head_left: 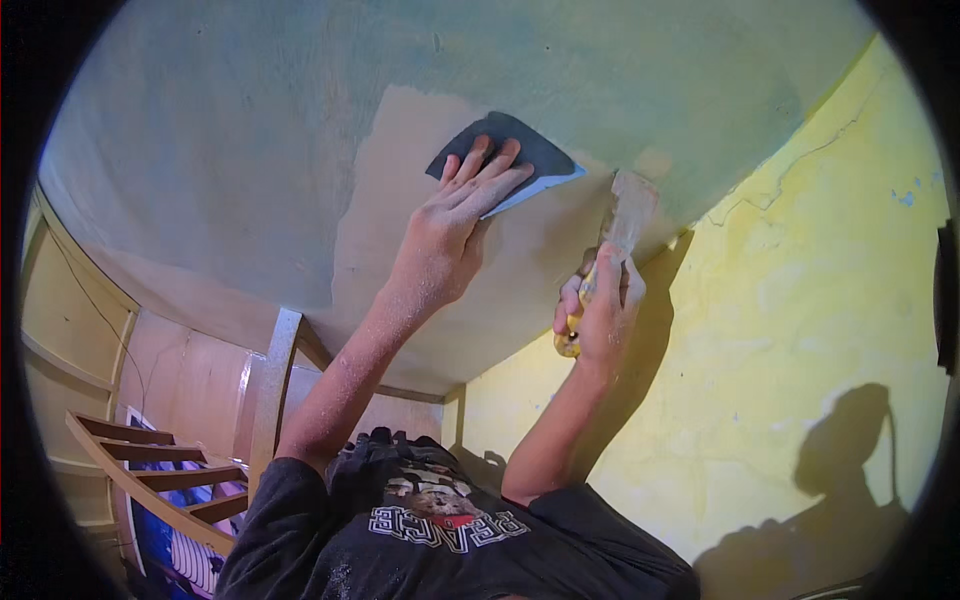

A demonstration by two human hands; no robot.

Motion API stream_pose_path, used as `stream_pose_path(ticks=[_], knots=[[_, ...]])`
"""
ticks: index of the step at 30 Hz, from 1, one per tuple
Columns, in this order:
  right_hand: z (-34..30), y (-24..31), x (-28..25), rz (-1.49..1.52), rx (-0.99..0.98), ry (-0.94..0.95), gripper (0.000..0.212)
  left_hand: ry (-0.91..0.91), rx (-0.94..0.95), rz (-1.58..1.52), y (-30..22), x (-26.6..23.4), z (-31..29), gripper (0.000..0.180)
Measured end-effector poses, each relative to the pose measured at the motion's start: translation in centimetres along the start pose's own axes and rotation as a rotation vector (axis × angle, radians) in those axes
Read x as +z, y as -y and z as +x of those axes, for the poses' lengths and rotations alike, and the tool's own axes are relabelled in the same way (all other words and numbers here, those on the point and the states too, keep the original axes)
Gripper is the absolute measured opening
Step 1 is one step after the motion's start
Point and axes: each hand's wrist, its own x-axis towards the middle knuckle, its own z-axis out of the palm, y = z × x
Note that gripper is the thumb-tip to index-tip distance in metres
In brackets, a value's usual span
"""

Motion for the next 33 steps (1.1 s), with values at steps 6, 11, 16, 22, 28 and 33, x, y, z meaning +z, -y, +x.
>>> stream_pose_path(ticks=[6,11,16,22,28,33], knots=[[0.2,-0.7,-0.5,-0.048,0.032,-0.01,0.037,-0.001,-0.028,-0.015,-0.3,0.2,0.1,0.039],[0.1,-0.5,-0.6,-0.05,0.006,0.033,0.037,-0.015,-0.001,0.012,0.3,0.6,-0.2,0.05],[0.3,-0.5,-0.7,-0.007,0.004,-0.001,0.035,0.007,0.023,0.045,-1.1,0.2,0.1,0.054],[-1.5,-2.7,-0.7,0.264,-0.008,-0.139,0.031,0.121,0.099,-0.048,-4.2,-0.6,-0.4,0.068],[-1.5,-4.4,-1.7,0.472,-0.106,-0.14,0.026,0.121,0.267,0.053,-6.6,3.0,2.9,0.07],[-1.7,-3.9,-2.4,0.493,-0.058,-0.204,0.03,0.299,0.003,0.04,-5.0,2.7,-3.4,0.055]])
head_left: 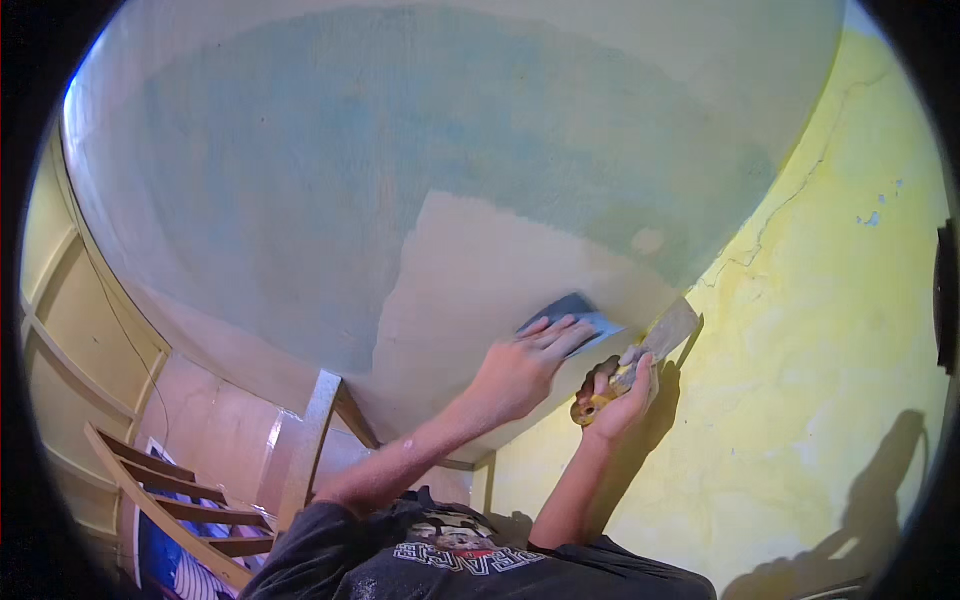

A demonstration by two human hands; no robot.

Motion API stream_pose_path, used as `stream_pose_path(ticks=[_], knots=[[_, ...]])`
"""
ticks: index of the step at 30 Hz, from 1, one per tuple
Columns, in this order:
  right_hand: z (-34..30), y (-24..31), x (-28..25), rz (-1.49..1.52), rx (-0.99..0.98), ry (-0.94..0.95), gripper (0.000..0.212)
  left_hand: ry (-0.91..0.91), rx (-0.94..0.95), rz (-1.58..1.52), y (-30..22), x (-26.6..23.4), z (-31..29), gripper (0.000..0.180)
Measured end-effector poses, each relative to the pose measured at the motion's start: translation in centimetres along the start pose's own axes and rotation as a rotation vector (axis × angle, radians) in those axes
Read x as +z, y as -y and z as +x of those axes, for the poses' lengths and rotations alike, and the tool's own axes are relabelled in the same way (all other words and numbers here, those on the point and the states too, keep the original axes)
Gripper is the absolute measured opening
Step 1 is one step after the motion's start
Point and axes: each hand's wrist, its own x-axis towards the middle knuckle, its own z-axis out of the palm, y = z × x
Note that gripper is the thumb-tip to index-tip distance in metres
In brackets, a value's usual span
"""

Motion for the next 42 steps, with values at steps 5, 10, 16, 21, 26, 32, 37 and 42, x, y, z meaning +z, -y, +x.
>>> stream_pose_path(ticks=[5,10,16,21,26,32,37,42], knots=[[-0.1,1.2,0.7,0.035,-0.055,0.003,0.028,0.056,-0.248,-0.172,0.5,-1.9,-6.1,0.04],[-0.2,1.0,0.2,-0.092,0.139,0.253,0.016,-0.109,-0.601,-0.309,2.7,-2.4,-11.1,0.024],[-1.3,0.1,1.6,-0.167,0.213,0.503,0.019,-0.139,-0.605,-0.363,3.2,-1.7,-14.1,0.019],[-3.1,-1.0,2.9,-0.272,0.195,0.645,0.034,-0.167,-0.595,-0.355,2.9,-2.9,-14.0,0.018],[-3.0,-0.6,2.2,-0.284,0.204,0.523,0.043,-0.118,-0.567,-0.442,4.5,-3.4,-14.0,0.02],[-1.1,1.5,2.9,-0.267,0.072,0.18,0.039,-0.149,-0.554,-0.463,5.4,-5.7,-14.2,0.022],[0.5,2.2,3.7,-0.24,0.007,0.203,0.036,-0.179,-0.671,-0.565,6.6,-7.9,-15.7,0.027],[0.2,3.1,4.9,-0.24,0.066,0.216,0.034,-0.26,-0.654,-0.595,6.7,-8.3,-14.7,0.029]])
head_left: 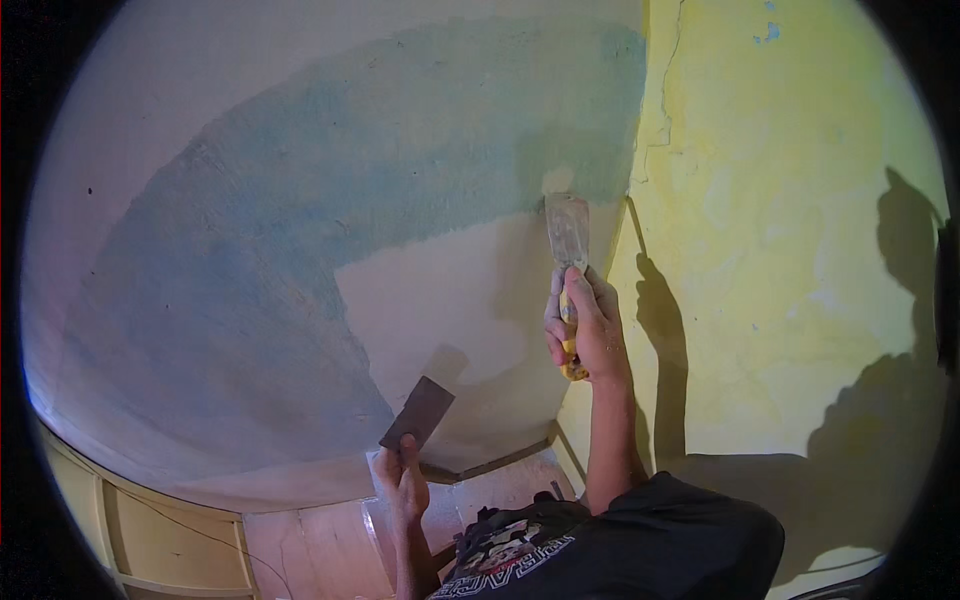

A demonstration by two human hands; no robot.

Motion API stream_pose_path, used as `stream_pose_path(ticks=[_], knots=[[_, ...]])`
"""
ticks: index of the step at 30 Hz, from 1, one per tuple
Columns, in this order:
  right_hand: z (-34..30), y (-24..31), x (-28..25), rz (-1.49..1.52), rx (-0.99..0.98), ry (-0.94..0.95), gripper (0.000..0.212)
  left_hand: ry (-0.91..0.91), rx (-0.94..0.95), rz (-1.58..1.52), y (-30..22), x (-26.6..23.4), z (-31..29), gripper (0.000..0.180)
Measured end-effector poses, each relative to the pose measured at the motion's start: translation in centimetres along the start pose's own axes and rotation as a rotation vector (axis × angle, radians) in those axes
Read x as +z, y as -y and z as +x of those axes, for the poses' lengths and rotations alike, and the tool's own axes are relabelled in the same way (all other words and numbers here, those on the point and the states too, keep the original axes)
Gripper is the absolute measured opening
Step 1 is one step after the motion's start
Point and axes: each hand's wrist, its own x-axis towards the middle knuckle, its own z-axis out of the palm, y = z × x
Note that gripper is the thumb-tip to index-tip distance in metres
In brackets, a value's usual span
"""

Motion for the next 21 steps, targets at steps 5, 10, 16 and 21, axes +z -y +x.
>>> stream_pose_path(ticks=[5,10,16,21], knots=[[0.1,-0.5,1.0,0.052,0.018,-0.046,0.034,0.085,-0.048,0.023,0.1,0.3,0.4,0.03],[-0.3,-0.4,1.3,0.047,0.032,-0.047,0.033,0.095,-0.001,0.073,-0.3,1.1,0.2,0.028],[-0.1,0.4,1.7,0.016,0.038,-0.074,0.035,0.069,-0.005,-0.062,0.5,1.0,0.0,0.027],[0.2,0.1,2.3,-0.009,0.048,-0.094,0.032,0.02,-0.016,0.01,0.8,0.8,0.6,0.033]])
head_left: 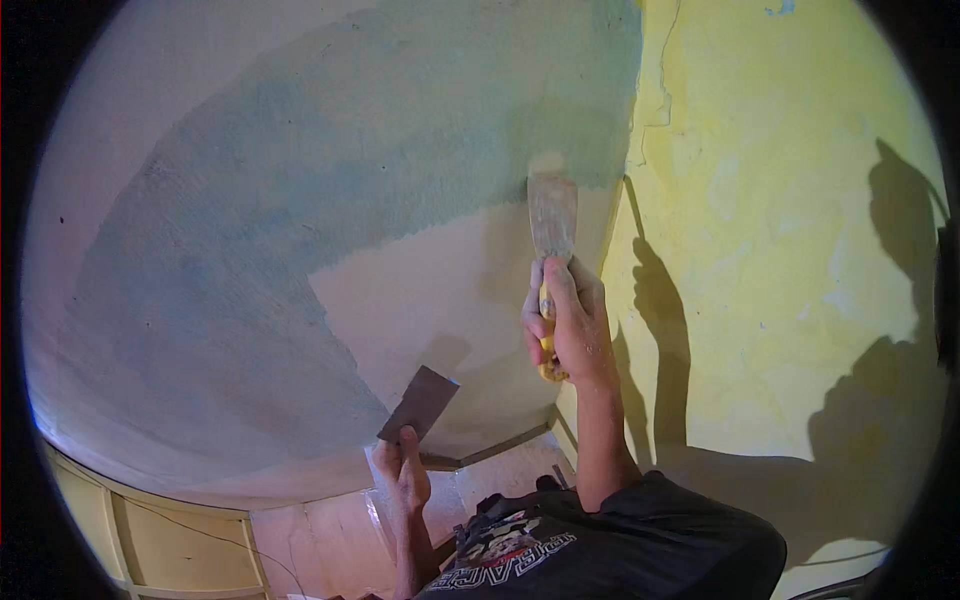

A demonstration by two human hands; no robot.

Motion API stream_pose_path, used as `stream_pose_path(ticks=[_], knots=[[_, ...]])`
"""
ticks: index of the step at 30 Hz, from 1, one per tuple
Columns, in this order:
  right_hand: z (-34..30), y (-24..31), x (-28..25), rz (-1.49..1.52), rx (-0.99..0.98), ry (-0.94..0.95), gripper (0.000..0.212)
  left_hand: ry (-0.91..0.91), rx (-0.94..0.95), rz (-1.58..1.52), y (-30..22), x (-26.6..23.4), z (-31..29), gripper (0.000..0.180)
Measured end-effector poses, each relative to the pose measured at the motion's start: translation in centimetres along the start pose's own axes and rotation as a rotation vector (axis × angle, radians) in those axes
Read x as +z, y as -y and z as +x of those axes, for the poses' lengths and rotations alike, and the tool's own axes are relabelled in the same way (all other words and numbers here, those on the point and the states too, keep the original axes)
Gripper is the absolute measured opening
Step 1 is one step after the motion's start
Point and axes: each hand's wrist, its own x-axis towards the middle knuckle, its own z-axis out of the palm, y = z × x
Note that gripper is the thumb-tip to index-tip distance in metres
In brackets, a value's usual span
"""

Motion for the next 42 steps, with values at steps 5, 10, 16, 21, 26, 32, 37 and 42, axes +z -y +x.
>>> stream_pose_path(ticks=[5,10,16,21,26,32,37,42], knots=[[-0.5,0.1,-0.4,-0.012,-0.029,0.005,0.034,0.057,-0.026,0.007,0.3,-0.5,0.3,0.032],[-0.4,1.9,0.3,-0.041,-0.045,-0.054,0.031,0.084,-0.004,0.007,0.5,-0.7,0.3,0.031],[-0.2,1.1,-0.1,-0.027,-0.034,0.01,0.031,0.064,-0.057,0.059,1.3,-0.6,0.8,0.023],[-0.2,1.9,-0.8,-0.008,-0.001,0.03,0.033,0.024,0.019,-0.069,-0.3,0.7,1.0,0.018],[-0.7,1.0,-1.2,-0.072,-0.002,0.073,0.033,0.063,0.027,-0.012,0.4,0.4,1.2,0.018],[-0.7,1.8,-0.9,-0.027,-0.018,0.077,0.032,0.092,0.031,0.023,-1.7,1.1,1.3,0.021],[-0.8,2.1,-1.6,-0.08,0.025,0.111,0.034,0.103,-0.039,0.033,-0.5,0.4,1.3,0.026],[-1.2,1.9,-2.3,-0.098,0.079,0.101,0.035,0.109,-0.047,0.039,-1.0,0.6,1.5,0.028]])
